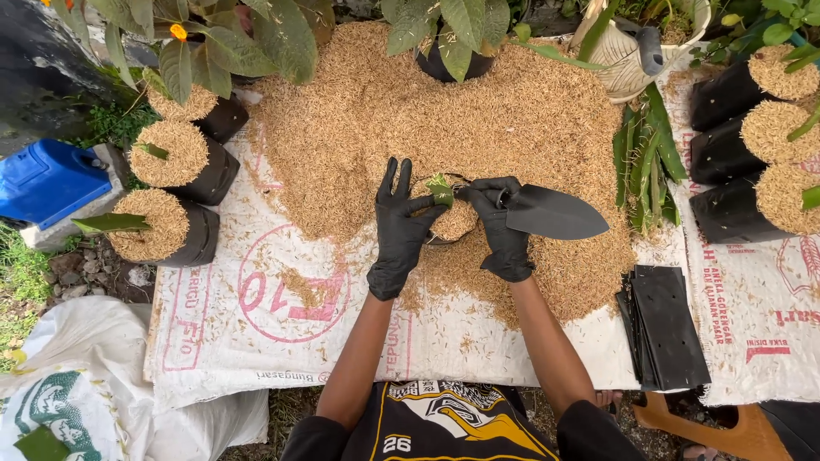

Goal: The person places a plant cutting into a black plastic pot and fills it with rice husks using a small trowel. They repeatedly add and press down the husks to secure the cutting in place.

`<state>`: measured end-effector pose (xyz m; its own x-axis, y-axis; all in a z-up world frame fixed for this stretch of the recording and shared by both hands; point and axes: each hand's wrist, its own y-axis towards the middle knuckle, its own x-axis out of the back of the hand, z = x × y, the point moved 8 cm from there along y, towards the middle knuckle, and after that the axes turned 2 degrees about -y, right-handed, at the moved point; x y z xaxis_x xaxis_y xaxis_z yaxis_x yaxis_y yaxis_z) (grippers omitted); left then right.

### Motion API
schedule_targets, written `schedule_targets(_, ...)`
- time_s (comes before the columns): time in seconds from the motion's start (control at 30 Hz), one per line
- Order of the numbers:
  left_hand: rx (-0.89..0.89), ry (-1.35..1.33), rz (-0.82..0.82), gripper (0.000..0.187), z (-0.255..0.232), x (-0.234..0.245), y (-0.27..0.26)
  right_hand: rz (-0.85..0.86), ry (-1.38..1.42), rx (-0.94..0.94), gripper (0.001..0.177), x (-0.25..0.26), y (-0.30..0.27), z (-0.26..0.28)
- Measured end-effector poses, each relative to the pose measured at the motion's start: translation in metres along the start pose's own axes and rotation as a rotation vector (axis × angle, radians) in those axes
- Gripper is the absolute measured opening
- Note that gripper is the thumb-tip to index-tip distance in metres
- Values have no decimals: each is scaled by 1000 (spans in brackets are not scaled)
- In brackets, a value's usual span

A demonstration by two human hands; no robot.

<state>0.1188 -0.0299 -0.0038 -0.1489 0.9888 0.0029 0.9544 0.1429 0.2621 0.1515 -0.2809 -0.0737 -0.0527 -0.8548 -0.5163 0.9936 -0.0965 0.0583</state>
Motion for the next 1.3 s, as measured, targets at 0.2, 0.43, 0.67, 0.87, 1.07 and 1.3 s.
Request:
schedule_targets(0.2,-10,77,-3,32,5,-2,1,-37,-85,33,40,-9,19,10)
schedule_targets(0.43,21,113,-58,31,0,4,-2,-66,-198,57,35,-10,10,20)
schedule_targets(0.67,39,38,-64,35,32,-1,-5,-90,-315,92,30,-13,-38,23)
schedule_targets(0.87,17,50,-60,35,31,-1,-5,-113,-394,107,28,-40,-43,12)
schedule_targets(1.07,-27,170,-63,35,25,1,-5,-135,-468,144,27,-50,-33,22)
schedule_targets(1.3,-34,228,-73,33,6,7,-1,-152,-544,158,27,-54,-51,23)
